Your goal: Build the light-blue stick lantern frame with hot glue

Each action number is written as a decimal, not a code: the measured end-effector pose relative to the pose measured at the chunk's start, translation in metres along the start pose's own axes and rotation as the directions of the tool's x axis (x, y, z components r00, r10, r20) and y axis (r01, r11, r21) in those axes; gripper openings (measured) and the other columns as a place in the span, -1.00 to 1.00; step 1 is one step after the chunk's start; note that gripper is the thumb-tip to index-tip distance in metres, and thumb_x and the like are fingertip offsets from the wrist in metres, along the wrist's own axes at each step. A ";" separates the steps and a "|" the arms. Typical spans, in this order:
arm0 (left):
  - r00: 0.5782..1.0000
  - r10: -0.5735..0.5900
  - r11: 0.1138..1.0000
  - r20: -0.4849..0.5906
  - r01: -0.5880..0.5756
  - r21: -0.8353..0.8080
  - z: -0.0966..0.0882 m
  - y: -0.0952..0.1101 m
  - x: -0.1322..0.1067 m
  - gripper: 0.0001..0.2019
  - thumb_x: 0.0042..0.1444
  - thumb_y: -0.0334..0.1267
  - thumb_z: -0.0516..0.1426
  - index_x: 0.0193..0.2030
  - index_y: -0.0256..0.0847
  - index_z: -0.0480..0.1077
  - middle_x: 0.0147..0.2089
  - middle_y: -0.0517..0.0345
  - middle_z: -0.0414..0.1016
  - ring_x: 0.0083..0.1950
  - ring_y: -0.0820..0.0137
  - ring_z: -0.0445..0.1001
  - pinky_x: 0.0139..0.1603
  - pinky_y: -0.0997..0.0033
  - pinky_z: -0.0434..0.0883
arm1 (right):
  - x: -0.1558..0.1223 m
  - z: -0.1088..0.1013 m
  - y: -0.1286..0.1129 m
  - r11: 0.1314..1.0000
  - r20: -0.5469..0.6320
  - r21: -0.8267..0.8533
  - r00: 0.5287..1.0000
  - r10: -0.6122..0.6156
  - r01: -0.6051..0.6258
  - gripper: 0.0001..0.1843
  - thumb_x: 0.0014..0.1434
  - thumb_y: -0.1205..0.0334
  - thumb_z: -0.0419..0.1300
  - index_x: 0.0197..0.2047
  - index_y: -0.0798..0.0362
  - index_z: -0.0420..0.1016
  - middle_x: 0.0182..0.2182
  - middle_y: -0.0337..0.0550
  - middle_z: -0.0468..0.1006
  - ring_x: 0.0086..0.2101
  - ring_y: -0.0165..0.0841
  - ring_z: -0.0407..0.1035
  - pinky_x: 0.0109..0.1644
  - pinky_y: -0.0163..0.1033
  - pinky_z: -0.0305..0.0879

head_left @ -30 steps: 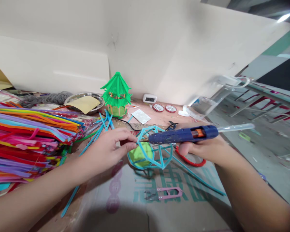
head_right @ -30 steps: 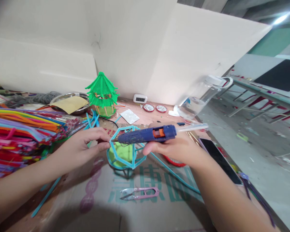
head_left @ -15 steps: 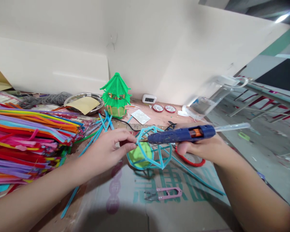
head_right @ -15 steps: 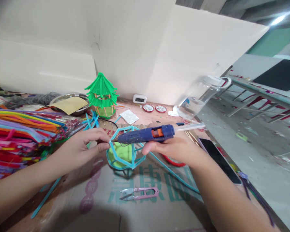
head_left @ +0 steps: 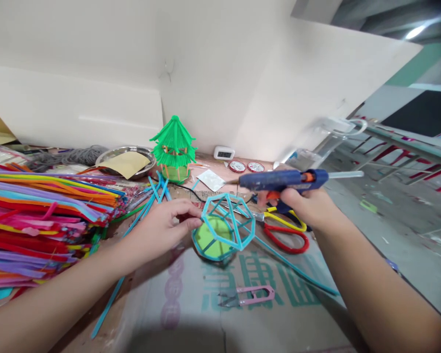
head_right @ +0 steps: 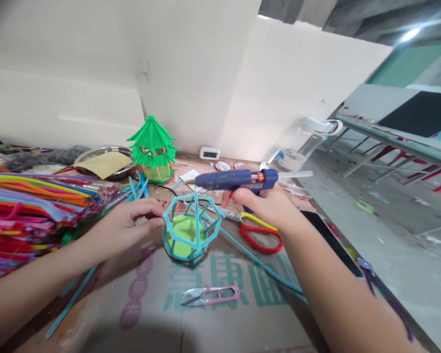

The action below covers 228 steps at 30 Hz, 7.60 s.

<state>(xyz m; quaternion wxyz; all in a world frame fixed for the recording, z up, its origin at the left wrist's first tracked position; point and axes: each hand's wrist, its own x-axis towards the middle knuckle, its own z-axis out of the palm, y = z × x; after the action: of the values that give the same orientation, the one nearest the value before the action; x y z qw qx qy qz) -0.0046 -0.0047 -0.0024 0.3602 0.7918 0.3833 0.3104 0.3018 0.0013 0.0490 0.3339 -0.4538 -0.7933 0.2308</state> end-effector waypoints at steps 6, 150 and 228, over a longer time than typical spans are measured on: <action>0.994 -0.083 0.994 0.069 0.088 -0.069 0.004 -0.014 0.006 -0.84 0.15 -0.20 0.12 -0.31 -0.20 0.50 -0.29 0.17 0.53 -0.21 0.34 0.49 -0.18 0.42 0.39 | 0.028 0.000 0.032 0.926 -0.116 -0.169 0.940 0.322 -0.338 -0.60 0.10 -0.11 0.26 -0.16 0.02 0.59 -0.28 -0.14 0.63 -0.26 -0.23 0.48 -0.15 -0.19 0.38; 0.926 -0.323 0.717 0.195 0.374 -0.589 0.008 -0.006 0.002 -0.72 0.10 -0.09 0.18 -0.49 -0.26 0.43 -0.51 0.17 0.41 -0.48 0.43 0.39 -0.44 0.44 0.36 | -0.030 0.015 -0.020 0.907 0.156 -0.384 0.980 -0.123 0.174 -0.84 0.18 0.39 0.15 -0.18 -0.02 0.45 -0.29 -0.19 0.60 -0.32 -0.33 0.48 -0.31 -0.29 0.36; 0.923 -0.342 0.816 0.179 0.386 -0.430 0.005 0.001 0.003 -0.68 0.08 -0.05 0.15 -0.56 -0.22 0.39 -0.53 0.18 0.38 -0.49 0.42 0.36 -0.50 0.47 0.30 | -0.028 0.013 -0.020 0.929 0.240 -0.358 0.971 -0.007 0.095 -0.90 0.24 0.29 0.11 -0.18 -0.01 0.43 -0.31 -0.21 0.55 -0.37 -0.40 0.40 -0.32 -0.33 0.25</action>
<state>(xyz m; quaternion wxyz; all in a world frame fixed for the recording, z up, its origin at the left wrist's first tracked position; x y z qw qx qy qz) 0.0012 -0.0047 -0.0037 0.6065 0.6101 0.4262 0.2799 0.2916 -0.0339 0.0445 0.1534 -0.4567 -0.8678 0.1217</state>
